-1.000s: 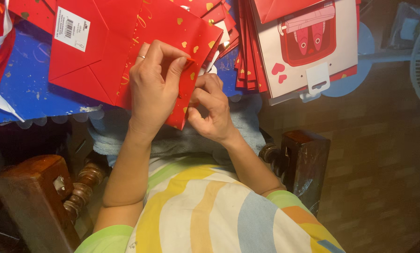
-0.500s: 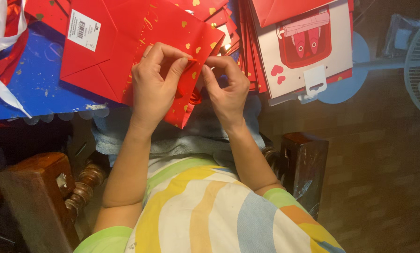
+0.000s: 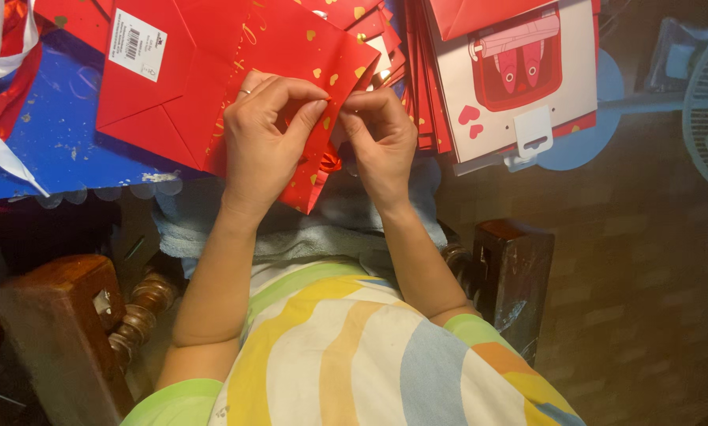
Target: The person assembles small red Valentine's Day gift boxes by folding flaps, inserting white plastic clips, and attaching red ribbons. They handle multiple boxes one at a time, stacking completed units on the lap.
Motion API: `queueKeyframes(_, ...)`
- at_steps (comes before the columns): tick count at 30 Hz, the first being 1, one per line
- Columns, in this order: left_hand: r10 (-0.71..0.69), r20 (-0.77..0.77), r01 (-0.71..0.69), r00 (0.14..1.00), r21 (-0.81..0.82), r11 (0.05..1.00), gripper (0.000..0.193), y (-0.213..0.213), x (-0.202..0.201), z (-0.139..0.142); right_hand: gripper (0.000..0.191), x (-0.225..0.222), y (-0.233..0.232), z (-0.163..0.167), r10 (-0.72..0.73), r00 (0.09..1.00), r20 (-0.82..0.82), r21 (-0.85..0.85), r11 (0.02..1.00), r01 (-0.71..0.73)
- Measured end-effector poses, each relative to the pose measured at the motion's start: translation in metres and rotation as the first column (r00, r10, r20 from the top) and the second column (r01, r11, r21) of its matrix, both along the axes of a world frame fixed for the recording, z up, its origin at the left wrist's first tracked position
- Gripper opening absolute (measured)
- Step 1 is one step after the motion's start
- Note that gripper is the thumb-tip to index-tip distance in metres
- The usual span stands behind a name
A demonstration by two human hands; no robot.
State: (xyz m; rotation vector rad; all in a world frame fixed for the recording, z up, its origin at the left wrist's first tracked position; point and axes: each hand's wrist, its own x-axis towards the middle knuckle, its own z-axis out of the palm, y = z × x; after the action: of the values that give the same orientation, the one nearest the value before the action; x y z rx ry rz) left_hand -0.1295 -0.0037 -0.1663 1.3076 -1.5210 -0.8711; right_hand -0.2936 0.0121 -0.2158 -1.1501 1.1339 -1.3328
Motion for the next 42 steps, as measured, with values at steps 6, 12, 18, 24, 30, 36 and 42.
queueKeyframes(6, 0.017, 0.000, -0.017, 1.000, -0.007, 1.000, 0.006, -0.001, 0.000, -0.002, 0.006, 0.000, -0.001, -0.005, -0.018, 0.995, 0.099, 0.039, 0.999, 0.015)
queueKeyframes(12, -0.017, 0.020, 0.018, 1.000, -0.063, 0.998, 0.011, -0.003, 0.000, -0.005, 0.004, -0.001, -0.004, -0.009, -0.029, 0.990, 0.136, 0.056, 0.998, 0.022)
queueKeyframes(18, -0.034, 0.023, 0.036, 0.999, -0.073, 0.997, 0.011, -0.005, 0.000, -0.009, 0.001, -0.001, -0.006, -0.011, -0.037, 0.985, 0.169, 0.097, 0.995, 0.021)
queueKeyframes(24, 0.025, -0.063, -0.021, 0.998, 0.062, 0.998, 0.007, -0.003, 0.000, -0.010, 0.009, 0.002, -0.006, -0.003, -0.051, 0.993, 0.107, 0.119, 0.992, 0.038)
queueKeyframes(30, 0.098, -0.403, -0.045, 0.910, 0.138, 0.989, 0.024, 0.005, 0.007, 0.011, 0.026, -0.004, 0.000, 0.001, 0.009, 0.993, 0.121, 0.053, 0.998, -0.015)
queueKeyframes(36, 0.156, 0.141, -0.134, 0.978, -0.156, 0.979, 0.031, 0.039, 0.037, 0.037, 0.032, -0.009, 0.008, 0.002, 0.015, 1.000, 0.019, 0.052, 0.999, -0.016)
queueKeyframes(42, 0.031, 0.426, 0.066, 0.904, -0.210, 0.975, 0.058, 0.060, 0.026, 0.033, 0.038, 0.000, 0.018, 0.017, 0.111, 0.988, 0.110, 0.083, 0.989, -0.120)
